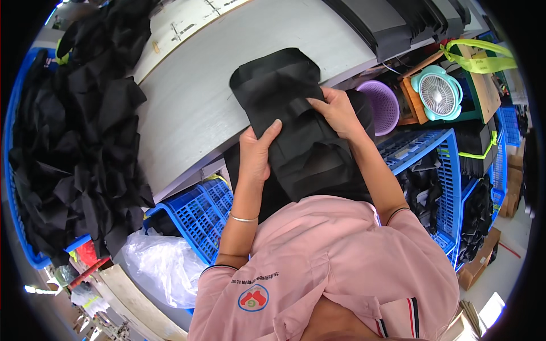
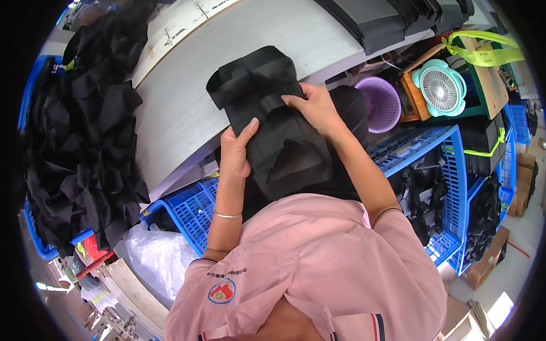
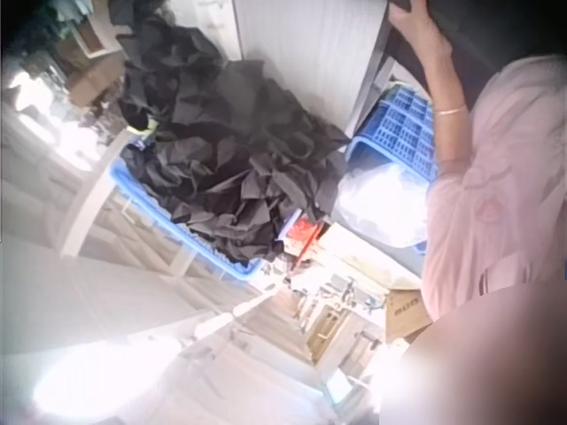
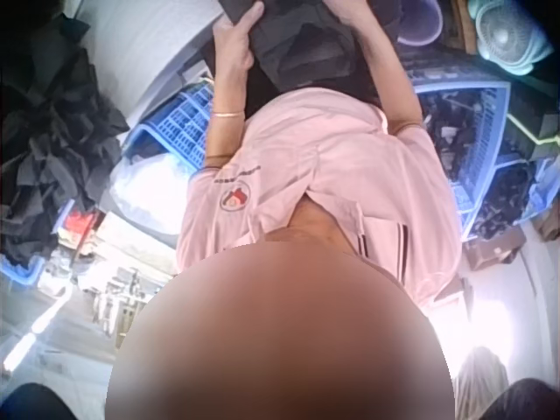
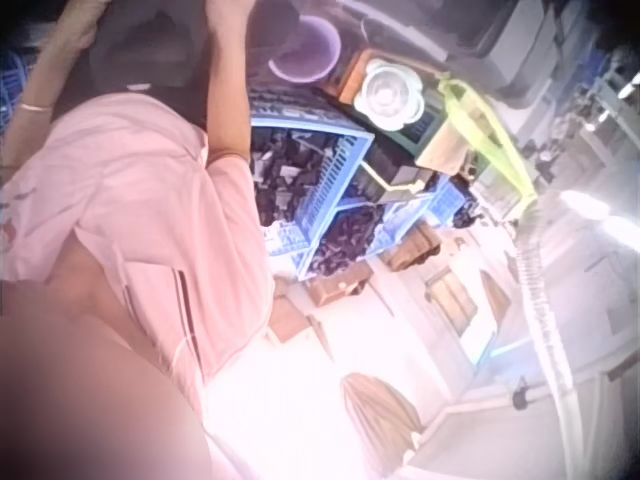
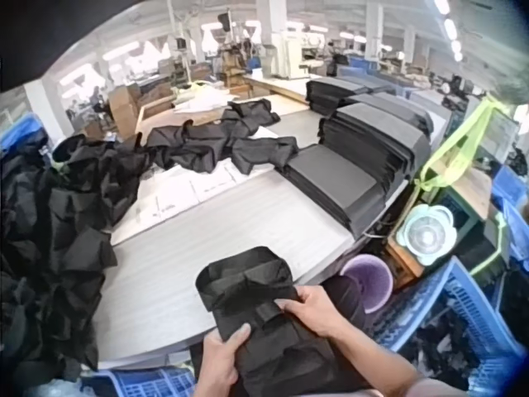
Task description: Inspecting and organizing black fabric garment parts at a factory workstation.
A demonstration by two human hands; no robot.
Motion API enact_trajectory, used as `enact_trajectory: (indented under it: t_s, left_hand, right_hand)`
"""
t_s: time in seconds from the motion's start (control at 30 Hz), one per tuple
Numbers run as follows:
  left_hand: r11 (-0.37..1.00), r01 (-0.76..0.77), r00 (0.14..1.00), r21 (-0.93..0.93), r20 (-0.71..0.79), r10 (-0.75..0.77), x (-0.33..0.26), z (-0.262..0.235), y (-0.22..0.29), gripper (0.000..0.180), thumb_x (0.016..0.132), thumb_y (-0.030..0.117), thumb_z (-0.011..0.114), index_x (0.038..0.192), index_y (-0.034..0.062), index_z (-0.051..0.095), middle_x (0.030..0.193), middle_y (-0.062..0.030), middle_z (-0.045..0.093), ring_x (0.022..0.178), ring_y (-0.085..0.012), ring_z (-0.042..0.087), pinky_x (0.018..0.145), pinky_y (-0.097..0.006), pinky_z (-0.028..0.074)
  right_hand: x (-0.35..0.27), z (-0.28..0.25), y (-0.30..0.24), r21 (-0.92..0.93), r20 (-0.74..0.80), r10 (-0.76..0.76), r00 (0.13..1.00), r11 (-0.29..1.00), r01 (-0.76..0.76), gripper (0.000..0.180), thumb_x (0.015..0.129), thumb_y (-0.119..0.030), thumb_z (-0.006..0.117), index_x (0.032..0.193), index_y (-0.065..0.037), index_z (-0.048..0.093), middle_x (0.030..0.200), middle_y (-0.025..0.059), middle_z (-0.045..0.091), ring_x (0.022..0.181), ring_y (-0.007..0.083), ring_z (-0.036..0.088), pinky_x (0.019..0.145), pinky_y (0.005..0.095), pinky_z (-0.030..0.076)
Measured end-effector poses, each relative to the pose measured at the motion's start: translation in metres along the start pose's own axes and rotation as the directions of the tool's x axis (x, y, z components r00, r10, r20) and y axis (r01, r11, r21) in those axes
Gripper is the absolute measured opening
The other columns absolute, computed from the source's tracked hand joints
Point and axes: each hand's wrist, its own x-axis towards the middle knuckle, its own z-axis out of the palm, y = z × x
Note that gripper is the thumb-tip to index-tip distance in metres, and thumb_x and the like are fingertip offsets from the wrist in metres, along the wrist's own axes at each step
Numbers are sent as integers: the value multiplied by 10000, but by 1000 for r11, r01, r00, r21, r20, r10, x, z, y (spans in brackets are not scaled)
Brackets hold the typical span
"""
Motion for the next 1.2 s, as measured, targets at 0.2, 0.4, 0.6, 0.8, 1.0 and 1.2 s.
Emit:
enact_trajectory:
  t_s: [0.2, 0.4, 0.6, 0.8, 1.0, 1.2]
  left_hand:
    - [994, 21, 1000, -108, 11, -20, -5, 4, 5, 343, 910, 103, 736, 1211, -28, 638, 1132, -114, 705, 960, -189, 704, 843, -315, 585]
    - [992, -103, 990, -73, -104, 95, 2, 5, 14, 398, 927, 92, 713, 1293, 4, 585, 1208, -103, 684, 1077, -206, 676, 957, -349, 547]
    - [980, -74, 996, 185, -34, 81, -2, 14, -18, 410, 966, 74, 664, 1340, -46, 547, 1295, -147, 635, 1105, -253, 666, 948, -368, 556]
    - [985, -97, 988, 145, 131, 78, -1, 13, -24, 452, 1041, 236, 566, 1402, -29, 501, 1349, -183, 601, 1185, -290, 632, 987, -407, 540]
    - [936, -111, 992, 334, 101, 82, 3, 12, -10, 466, 1054, 255, 527, 1404, -50, 491, 1319, -200, 621, 1132, -288, 666, 926, -361, 562]
    - [910, 70, 986, 408, 108, -125, -5, 2, -39, 421, 1036, 217, 566, 1371, -37, 534, 1281, -171, 650, 1097, -237, 675, 879, -317, 574]
  right_hand:
    - [-8, 0, 3, 200, 31, 92, 995, 975, -96, 234, 943, -154, 697, 1077, 38, 695, 950, 53, 722, 833, 100, 673, 770, 258, 556]
    - [-38, -3, 4, 248, 157, 80, 984, 961, -118, 305, 972, -189, 668, 1196, 17, 649, 1083, 38, 701, 979, 93, 639, 852, 257, 529]
    - [-53, -32, 63, -105, 48, -24, 999, 994, 29, 334, 966, 30, 573, 1297, 21, 614, 1220, 39, 665, 1126, 107, 586, 1023, 286, 467]
    - [-106, -63, 87, 300, -65, -29, 997, 953, 47, 324, 1000, -35, 534, 1309, -8, 627, 1225, 10, 664, 1120, 104, 596, 1015, 297, 471]
    - [-189, -173, 140, 781, -520, 432, 737, 589, 207, 389, 986, -349, 546, 1189, -54, 698, 1116, 119, 731, 968, 274, 717, 945, 437, 559]
    - [-346, -288, 215, 530, -847, 387, 365, 680, 507, 281, 1013, -228, 510, 1168, -83, 695, 1031, 89, 730, 901, 236, 719, 844, 408, 592]
